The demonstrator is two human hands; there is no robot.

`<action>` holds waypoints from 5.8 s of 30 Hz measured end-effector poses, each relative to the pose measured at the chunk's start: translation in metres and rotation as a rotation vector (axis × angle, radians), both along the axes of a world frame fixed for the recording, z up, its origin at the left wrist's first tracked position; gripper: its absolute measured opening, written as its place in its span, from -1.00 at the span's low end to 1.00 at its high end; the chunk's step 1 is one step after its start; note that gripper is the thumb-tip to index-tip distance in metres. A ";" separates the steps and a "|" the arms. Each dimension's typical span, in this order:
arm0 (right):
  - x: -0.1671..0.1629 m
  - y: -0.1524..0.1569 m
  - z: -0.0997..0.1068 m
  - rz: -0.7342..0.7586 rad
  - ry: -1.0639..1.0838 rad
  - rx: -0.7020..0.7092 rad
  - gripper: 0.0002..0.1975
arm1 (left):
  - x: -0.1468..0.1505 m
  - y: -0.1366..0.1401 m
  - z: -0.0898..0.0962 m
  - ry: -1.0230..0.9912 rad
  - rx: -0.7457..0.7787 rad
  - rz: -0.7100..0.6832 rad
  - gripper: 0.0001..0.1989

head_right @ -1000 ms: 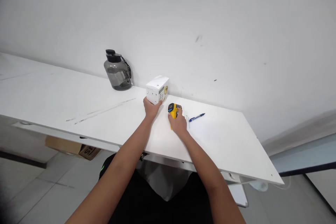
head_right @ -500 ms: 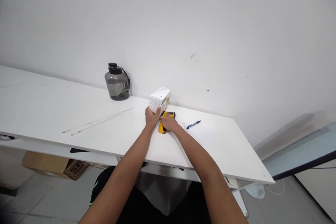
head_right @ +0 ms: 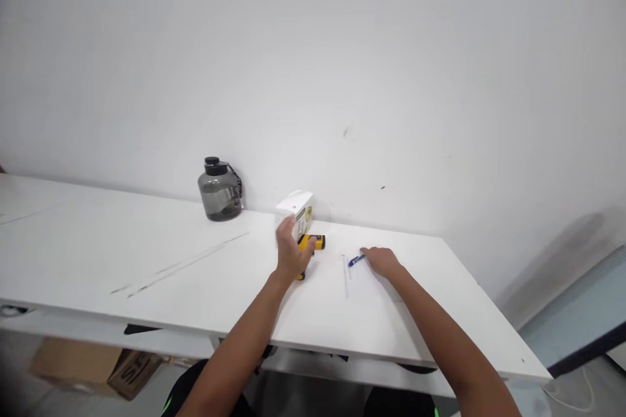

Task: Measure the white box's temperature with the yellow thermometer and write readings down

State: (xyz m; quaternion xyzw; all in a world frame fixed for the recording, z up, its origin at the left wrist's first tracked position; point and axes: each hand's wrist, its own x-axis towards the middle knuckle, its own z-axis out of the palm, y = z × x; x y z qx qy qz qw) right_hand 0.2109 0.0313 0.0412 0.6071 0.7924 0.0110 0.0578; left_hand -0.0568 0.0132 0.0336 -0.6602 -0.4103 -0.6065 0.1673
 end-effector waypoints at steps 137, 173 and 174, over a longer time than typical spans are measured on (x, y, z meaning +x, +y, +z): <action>-0.014 -0.046 -0.041 -0.080 1.140 -0.067 -0.80 | 0.053 -0.013 -0.027 0.780 -1.053 -0.473 0.09; 0.015 -0.033 -0.041 -0.175 0.824 0.292 -0.61 | 0.051 -0.014 -0.026 0.768 -1.031 -0.486 0.01; 0.014 -0.033 -0.041 -0.183 0.826 0.300 -0.60 | 0.051 -0.013 -0.026 0.768 -1.031 -0.486 0.02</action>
